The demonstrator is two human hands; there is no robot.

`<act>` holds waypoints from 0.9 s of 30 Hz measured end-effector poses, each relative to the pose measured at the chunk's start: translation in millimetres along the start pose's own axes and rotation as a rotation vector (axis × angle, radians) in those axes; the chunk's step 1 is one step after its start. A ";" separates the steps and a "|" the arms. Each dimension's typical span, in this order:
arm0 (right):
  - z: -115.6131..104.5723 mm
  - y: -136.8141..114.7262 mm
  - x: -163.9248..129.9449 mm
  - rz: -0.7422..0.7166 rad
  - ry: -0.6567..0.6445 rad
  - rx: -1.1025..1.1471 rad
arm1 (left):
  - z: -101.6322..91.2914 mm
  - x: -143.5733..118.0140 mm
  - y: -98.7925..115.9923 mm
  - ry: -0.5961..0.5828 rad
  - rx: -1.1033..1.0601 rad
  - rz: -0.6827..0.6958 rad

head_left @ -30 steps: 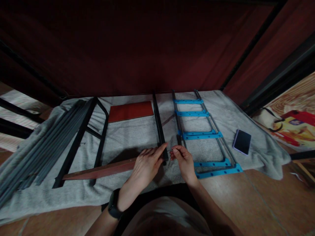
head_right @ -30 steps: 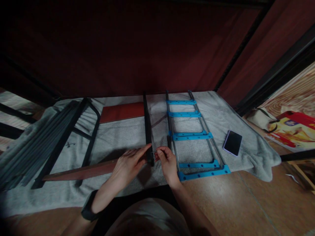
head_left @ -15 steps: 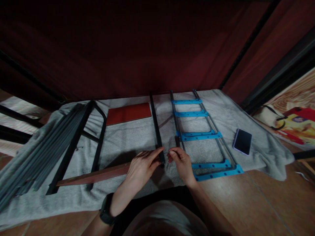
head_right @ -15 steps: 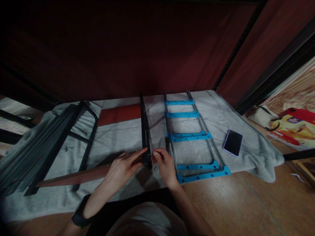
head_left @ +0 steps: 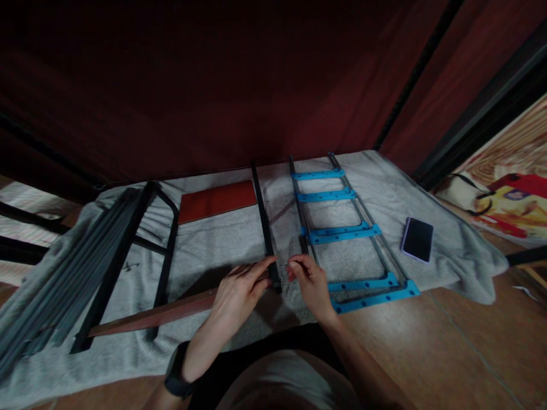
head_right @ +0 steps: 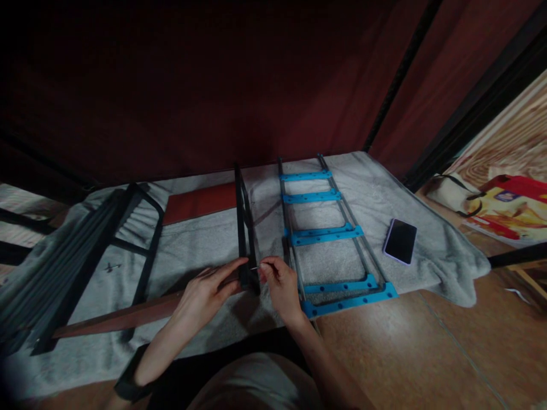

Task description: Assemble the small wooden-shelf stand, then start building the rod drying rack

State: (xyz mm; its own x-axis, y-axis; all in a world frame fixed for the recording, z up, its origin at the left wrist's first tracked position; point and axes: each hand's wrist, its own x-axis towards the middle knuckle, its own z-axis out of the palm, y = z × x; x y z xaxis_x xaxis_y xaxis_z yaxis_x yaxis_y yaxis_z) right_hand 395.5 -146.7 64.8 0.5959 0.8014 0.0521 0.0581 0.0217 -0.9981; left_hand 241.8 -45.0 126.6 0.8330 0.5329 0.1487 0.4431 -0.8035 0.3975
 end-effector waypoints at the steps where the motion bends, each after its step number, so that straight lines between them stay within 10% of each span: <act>1: 0.9 0.0 0.0 0.009 -0.011 0.018 | 0.0 0.0 0.0 0.002 0.006 -0.005; 27: 13.0 0.6 2.2 0.070 -0.035 0.282 | -2.8 0.9 0.4 -0.103 -0.001 -0.144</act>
State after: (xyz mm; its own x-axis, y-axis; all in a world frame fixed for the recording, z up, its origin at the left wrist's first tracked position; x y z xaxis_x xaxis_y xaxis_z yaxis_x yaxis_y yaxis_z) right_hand 386.5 -137.2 63.9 0.5626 0.8266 -0.0138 -0.2099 0.1267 -0.9695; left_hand 241.8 -44.1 129.4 0.7905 0.6124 -0.0030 0.5598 -0.7206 0.4090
